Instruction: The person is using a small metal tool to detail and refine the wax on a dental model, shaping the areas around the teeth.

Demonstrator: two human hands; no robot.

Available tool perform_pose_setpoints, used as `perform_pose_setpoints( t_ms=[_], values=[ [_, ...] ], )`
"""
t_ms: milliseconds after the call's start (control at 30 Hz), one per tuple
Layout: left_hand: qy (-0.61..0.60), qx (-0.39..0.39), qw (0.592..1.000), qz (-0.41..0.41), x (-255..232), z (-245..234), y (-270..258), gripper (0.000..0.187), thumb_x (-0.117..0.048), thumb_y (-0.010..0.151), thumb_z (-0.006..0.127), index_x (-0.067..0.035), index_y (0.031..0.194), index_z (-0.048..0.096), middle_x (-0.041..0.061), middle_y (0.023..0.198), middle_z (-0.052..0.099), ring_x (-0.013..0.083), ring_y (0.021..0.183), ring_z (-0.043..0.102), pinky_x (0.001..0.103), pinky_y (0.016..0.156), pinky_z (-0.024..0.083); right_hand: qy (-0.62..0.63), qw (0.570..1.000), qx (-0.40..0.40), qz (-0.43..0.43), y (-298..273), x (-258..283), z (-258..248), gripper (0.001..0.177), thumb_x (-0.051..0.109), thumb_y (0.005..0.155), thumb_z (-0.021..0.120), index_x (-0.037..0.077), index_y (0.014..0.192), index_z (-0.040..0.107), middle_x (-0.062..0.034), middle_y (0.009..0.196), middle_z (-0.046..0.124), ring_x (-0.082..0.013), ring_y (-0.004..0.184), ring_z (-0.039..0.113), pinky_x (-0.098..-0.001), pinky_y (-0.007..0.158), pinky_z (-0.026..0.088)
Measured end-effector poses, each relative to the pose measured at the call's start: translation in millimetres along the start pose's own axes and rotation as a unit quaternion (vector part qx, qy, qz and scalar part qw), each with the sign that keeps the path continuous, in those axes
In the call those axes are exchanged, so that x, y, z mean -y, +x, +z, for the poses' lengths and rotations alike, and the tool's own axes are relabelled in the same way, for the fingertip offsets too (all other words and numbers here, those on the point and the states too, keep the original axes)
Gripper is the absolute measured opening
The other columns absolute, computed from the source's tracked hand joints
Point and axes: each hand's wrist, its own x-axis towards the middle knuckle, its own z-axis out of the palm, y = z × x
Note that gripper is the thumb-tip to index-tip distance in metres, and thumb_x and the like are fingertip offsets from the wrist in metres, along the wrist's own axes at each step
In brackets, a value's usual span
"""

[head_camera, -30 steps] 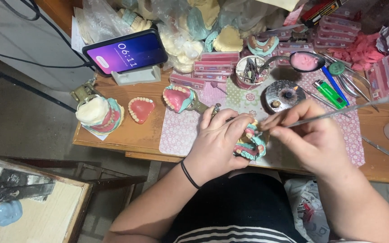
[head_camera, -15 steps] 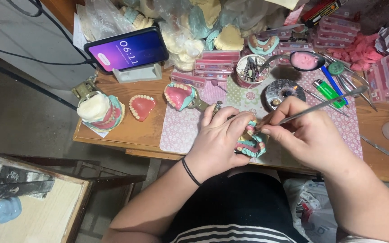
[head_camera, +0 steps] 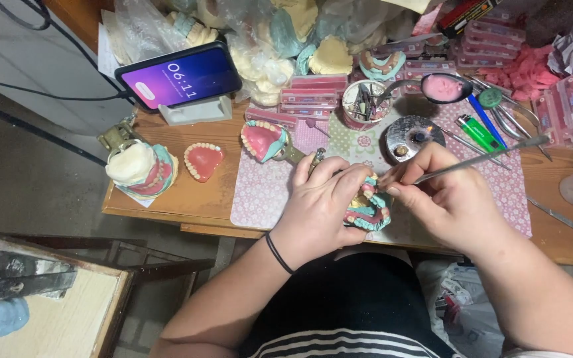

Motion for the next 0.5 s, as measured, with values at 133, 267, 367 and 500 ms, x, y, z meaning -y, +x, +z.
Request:
perform_pose_setpoints(
  t_ms=[133, 267, 367, 500],
  values=[
    [0.006, 0.012, 1.0, -0.007, -1, 1, 1, 0.101, -0.039, 0.05, 0.098, -0.011, 0.136, 0.052, 0.0, 0.134, 0.065, 0.0258, 0.128, 0.054, 0.058, 0.115, 0.027, 0.071, 0.996, -0.051, 0.0, -9, -1, 10, 0.021, 0.024, 0.094, 0.072, 0.012, 0.092, 0.054, -0.0028, 0.101, 0.082, -0.014, 0.097, 0.079, -0.0285, 0.081, 0.057],
    [0.019, 0.025, 0.999, -0.016, -2, 4, 2, 0.102, -0.041, 0.048, 0.099, -0.012, 0.134, 0.051, -0.004, 0.131, 0.066, 0.0253, 0.128, 0.052, 0.059, 0.115, 0.027, 0.072, 0.991, -0.111, 0.011, -19, -6, 19, 0.023, 0.021, 0.094, 0.074, 0.011, 0.092, 0.054, -0.0034, 0.098, 0.08, -0.0133, 0.086, 0.077, -0.0263, 0.074, 0.057],
    [-0.068, 0.063, 0.995, -0.043, -1, 8, 1, 0.094, -0.028, 0.061, 0.089, -0.012, 0.142, 0.044, 0.009, 0.139, 0.061, 0.0295, 0.132, 0.045, 0.066, 0.119, 0.013, 0.121, 0.978, -0.139, -0.1, -12, -25, 24, 0.023, 0.01, 0.094, 0.079, 0.004, 0.09, 0.057, -0.0113, 0.089, 0.08, -0.0255, 0.093, 0.08, -0.0354, 0.086, 0.058],
    [-0.061, 0.057, 0.996, -0.041, -3, 7, -1, 0.095, -0.027, 0.06, 0.09, -0.011, 0.142, 0.045, 0.011, 0.139, 0.061, 0.0302, 0.131, 0.045, 0.065, 0.118, 0.013, 0.17, 0.967, -0.15, -0.118, -10, -23, 35, 0.023, 0.005, 0.094, 0.077, 0.002, 0.089, 0.055, -0.0152, 0.089, 0.08, -0.0284, 0.094, 0.08, -0.0378, 0.088, 0.058]
  ],
)
